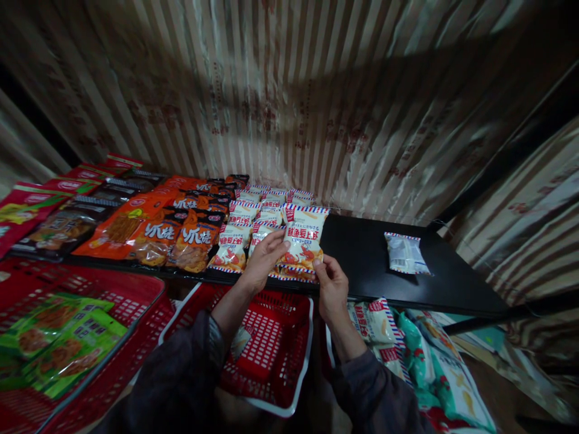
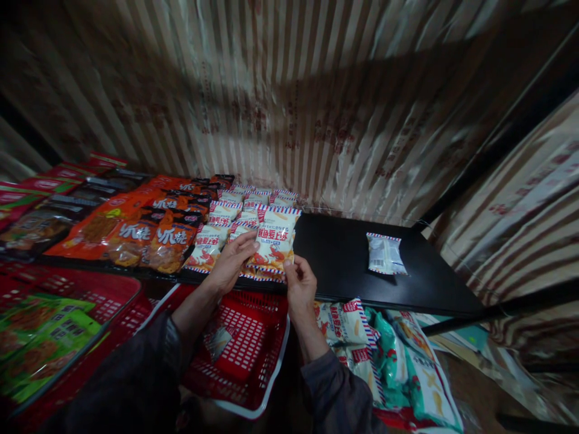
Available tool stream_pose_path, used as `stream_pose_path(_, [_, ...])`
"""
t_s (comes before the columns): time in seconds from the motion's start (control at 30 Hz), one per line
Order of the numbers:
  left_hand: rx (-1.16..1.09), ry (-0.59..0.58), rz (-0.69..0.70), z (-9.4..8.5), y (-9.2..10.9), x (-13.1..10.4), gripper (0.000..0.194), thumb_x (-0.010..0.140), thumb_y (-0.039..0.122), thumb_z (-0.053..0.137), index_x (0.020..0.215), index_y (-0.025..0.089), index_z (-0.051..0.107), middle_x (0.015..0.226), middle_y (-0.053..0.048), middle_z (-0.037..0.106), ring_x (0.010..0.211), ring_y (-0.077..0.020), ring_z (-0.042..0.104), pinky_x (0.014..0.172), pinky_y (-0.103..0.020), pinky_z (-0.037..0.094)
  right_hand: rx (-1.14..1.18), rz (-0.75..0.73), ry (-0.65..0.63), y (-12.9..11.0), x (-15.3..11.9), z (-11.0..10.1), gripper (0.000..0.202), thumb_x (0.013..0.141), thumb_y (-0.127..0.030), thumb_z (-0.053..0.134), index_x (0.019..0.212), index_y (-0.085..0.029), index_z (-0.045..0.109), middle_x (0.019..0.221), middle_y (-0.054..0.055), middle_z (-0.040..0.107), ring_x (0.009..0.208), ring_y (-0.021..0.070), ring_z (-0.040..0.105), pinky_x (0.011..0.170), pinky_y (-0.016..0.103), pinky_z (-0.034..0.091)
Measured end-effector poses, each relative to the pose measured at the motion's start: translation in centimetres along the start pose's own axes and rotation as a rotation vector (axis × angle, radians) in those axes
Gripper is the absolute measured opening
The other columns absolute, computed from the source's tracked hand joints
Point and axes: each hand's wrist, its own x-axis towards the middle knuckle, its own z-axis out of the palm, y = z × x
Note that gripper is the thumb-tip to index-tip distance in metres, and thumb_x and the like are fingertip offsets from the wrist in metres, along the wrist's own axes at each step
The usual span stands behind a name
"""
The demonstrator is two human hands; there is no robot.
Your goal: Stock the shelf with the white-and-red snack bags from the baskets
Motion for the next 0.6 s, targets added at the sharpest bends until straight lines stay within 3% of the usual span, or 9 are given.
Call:
stream_pose_path(0.17, [0.164, 0.078, 0.151, 0.4, 1.1, -0.6, 0.047, 0.065, 0.030, 0.080, 0.109, 0.021, 0.066, 0.117, -0.009, 0.066, 0.097, -0.0191, 0.063, 0.095, -0.035, 0.045, -0.196, -0.208, 0.060, -1.0, 0.0, -0.6, 0.033, 0.081, -0.048, 0.063, 0.095, -0.019, 0.067, 0.080, 0.001, 0.066, 0.068, 0.0147, 0.057, 0.064, 0.028, 0.046])
stream_pose_path(0.23, [0.205, 0.039, 0.193, 0.8, 1.5, -1.0, 0.048, 0.067, 0.030, 0.080, 0.112, 0.022, 0.066, 0.120, -0.010, 0.065, 0.101, -0.0212, 0.062, 0.094, -0.036, 0.045, -0.340, -0.371, 0.096, -1.9, 0.0, -1.0, 0.027, 0.086, -0.043, 0.059, 0.098, -0.019, 0.067, 0.088, 0.005, 0.068, 0.077, 0.0176, 0.061, 0.071, 0.031, 0.048])
stream_pose_path(0.33, [0.114, -0.059, 0.168, 1.6, 1.5, -1.5, 0.055, 0.065, 0.032, 0.082, 0.116, 0.023, 0.064, 0.128, -0.011, 0.061, 0.116, -0.0268, 0.057, 0.097, -0.038, 0.045, -0.546, -0.663, 0.117, -3.4, -0.4, -1.3, 0.018, 0.090, -0.030, 0.056, 0.099, -0.021, 0.068, 0.081, 0.004, 0.066, 0.073, 0.0174, 0.059, 0.068, 0.031, 0.048])
stream_pose_path(0.47, [-0.043, -0.175, 0.138, 2.5, 0.9, -2.2, 0.063, 0.065, 0.038, 0.083, 0.121, 0.022, 0.060, 0.128, -0.010, 0.061, 0.122, -0.0282, 0.054, 0.101, -0.037, 0.043, -0.683, -1.003, -0.005, -3.9, -1.4, -0.8, 0.021, 0.088, -0.015, 0.057, 0.106, -0.022, 0.066, 0.078, 0.004, 0.065, 0.069, 0.0166, 0.057, 0.065, 0.030, 0.047])
stream_pose_path(0.6, [-0.014, -0.195, 0.093, 3.2, 0.2, -2.8, 0.049, 0.070, 0.042, 0.079, 0.109, 0.018, 0.063, 0.108, -0.008, 0.070, 0.102, -0.0239, 0.064, 0.095, -0.036, 0.046, -0.803, -1.079, -0.103, -2.8, -2.6, 0.4, 0.015, 0.088, -0.013, 0.055, 0.095, -0.020, 0.066, 0.072, 0.004, 0.062, 0.067, 0.0178, 0.056, 0.063, 0.030, 0.046])
